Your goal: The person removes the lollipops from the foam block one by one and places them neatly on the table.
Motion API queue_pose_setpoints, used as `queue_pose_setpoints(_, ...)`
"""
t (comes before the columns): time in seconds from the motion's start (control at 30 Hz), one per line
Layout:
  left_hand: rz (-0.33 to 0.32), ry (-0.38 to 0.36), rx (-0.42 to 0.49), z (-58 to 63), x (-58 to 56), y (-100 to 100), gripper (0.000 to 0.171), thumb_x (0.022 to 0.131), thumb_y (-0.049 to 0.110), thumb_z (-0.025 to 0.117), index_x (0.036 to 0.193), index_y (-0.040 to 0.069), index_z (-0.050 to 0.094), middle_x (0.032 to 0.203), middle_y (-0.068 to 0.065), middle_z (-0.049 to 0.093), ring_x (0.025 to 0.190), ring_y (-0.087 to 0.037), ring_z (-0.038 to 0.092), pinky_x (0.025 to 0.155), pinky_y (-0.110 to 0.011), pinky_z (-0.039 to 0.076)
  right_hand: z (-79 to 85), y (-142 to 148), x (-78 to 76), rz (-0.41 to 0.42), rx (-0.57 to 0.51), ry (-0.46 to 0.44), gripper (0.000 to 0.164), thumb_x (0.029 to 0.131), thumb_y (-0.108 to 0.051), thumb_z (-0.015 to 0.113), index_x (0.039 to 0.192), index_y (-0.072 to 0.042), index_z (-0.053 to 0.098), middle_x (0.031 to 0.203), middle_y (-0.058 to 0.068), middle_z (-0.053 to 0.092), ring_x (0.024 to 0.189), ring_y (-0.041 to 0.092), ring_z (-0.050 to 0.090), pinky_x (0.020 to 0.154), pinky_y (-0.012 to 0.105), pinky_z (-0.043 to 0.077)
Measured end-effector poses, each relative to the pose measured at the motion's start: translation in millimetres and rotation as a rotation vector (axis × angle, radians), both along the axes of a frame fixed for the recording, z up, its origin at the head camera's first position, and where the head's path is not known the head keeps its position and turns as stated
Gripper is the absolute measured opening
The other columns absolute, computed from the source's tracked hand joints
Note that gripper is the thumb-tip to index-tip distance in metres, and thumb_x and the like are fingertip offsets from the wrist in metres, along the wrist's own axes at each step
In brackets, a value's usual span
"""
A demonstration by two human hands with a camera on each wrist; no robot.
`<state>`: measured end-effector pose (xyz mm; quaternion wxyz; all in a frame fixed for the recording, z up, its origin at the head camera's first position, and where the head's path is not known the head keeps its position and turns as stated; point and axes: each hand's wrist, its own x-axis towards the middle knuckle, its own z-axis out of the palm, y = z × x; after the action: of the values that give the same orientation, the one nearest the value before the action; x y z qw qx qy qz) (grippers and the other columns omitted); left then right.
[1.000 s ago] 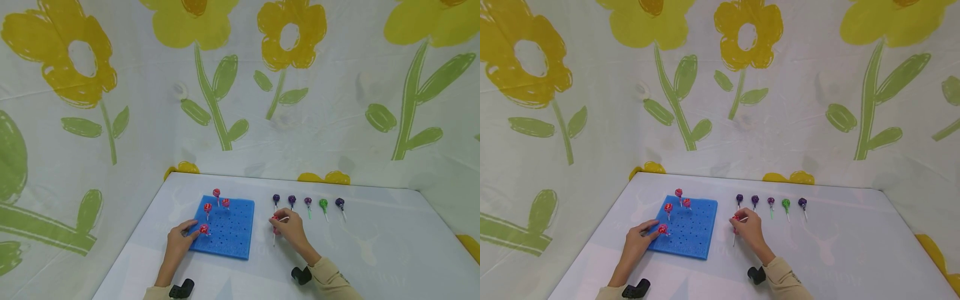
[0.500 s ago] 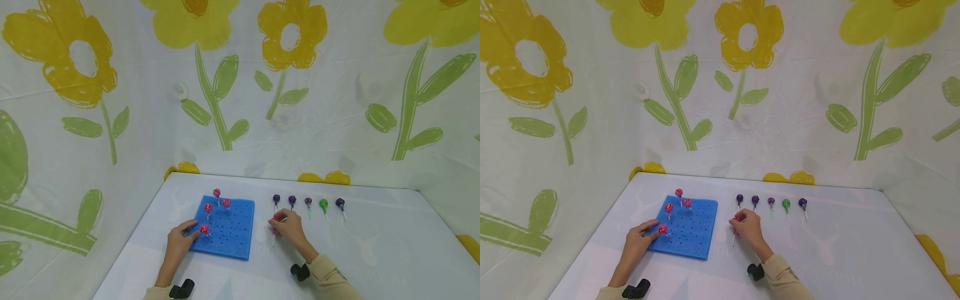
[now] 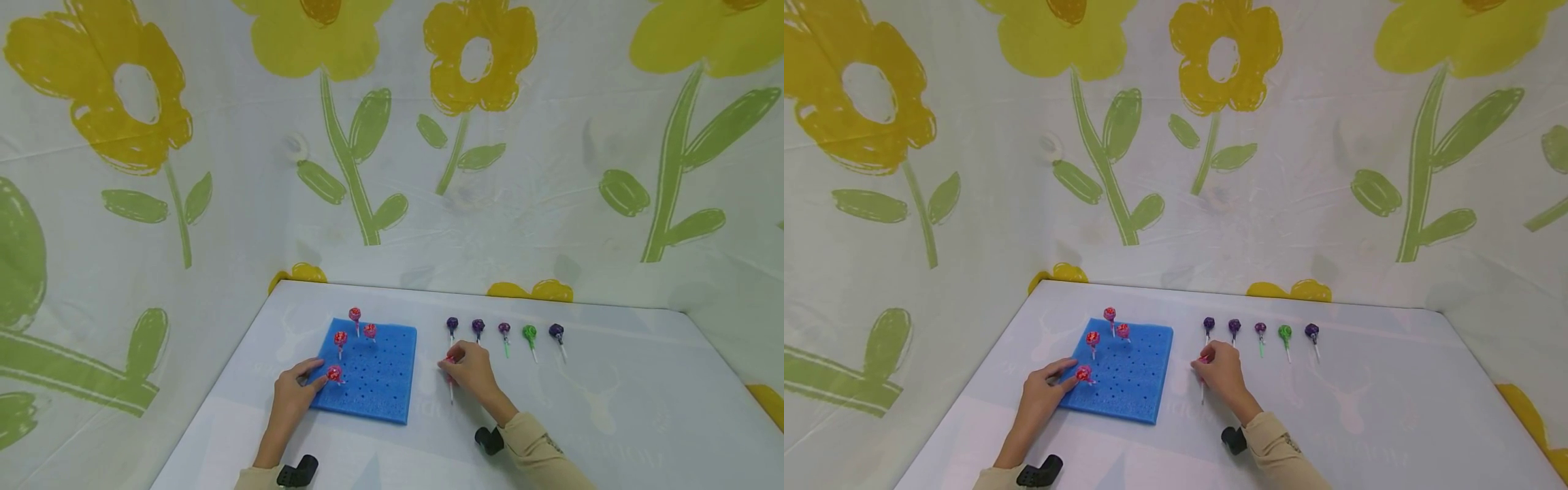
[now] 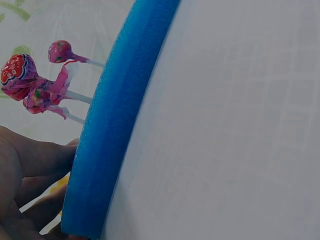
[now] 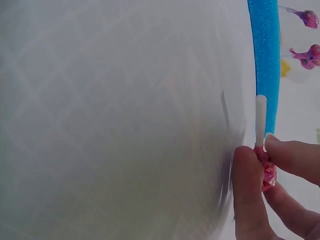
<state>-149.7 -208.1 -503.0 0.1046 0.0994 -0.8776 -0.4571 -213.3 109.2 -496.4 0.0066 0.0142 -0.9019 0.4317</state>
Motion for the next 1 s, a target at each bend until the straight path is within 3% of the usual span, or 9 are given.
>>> queue_pose_setpoints(0.23, -0.004, 0.005, -0.005, 0.5, -0.7, 0.1, 0.032, 0.083, 0.004, 0.071, 0.114, 0.0, 0.067, 0.125, -0.022, 0.058, 0.121, -0.041, 0.049, 0.098, -0.049, 0.041, 2.7, 0.6, 2.0, 0.017, -0.015, -0.035, 0.022, 0.077, -0.011, 0.077, 0.091, -0.001, 0.063, 0.079, 0.006, 0.058, 0.054, 0.012, 0.053, 0.051, 0.025, 0.052)
queue_pose_setpoints(0.57, 0.004, 0.02, -0.017, -0.9, -0.8, 0.0, 0.032, 0.083, 0.004, 0.07, 0.114, 0.0, 0.067, 0.124, -0.023, 0.059, 0.121, -0.042, 0.049, 0.097, -0.05, 0.042, 6.3, -0.1, 2.4, 0.033, -0.031, -0.05, 0.021, 0.078, -0.011, 0.077, 0.091, -0.003, 0.063, 0.079, 0.005, 0.06, 0.053, 0.013, 0.053, 0.049, 0.025, 0.051)
queue_pose_setpoints(0.83, -0.009, -0.012, 0.005, 0.5, -0.9, -0.7, 0.033, 0.083, 0.004, 0.07, 0.116, -0.001, 0.066, 0.126, -0.023, 0.057, 0.123, -0.042, 0.047, 0.099, -0.05, 0.04, 11.7, 0.2, 3.2, 0.02, 0.086, 0.024, 0.022, 0.077, -0.015, 0.078, 0.091, -0.006, 0.065, 0.084, 0.006, 0.062, 0.076, 0.019, 0.052, 0.066, 0.032, 0.051)
queue_pose_setpoints(1.0, -0.005, -0.014, 0.005, -0.6, -0.9, -1.0, 0.033, 0.083, 0.005, 0.071, 0.116, 0.0, 0.066, 0.126, -0.022, 0.057, 0.123, -0.041, 0.047, 0.1, -0.049, 0.04, 17.9, 0.4, 2.7, 0.017, 0.075, 0.066, 0.019, 0.078, -0.014, 0.077, 0.091, -0.006, 0.066, 0.089, 0.007, 0.062, 0.076, 0.019, 0.053, 0.065, 0.031, 0.052)
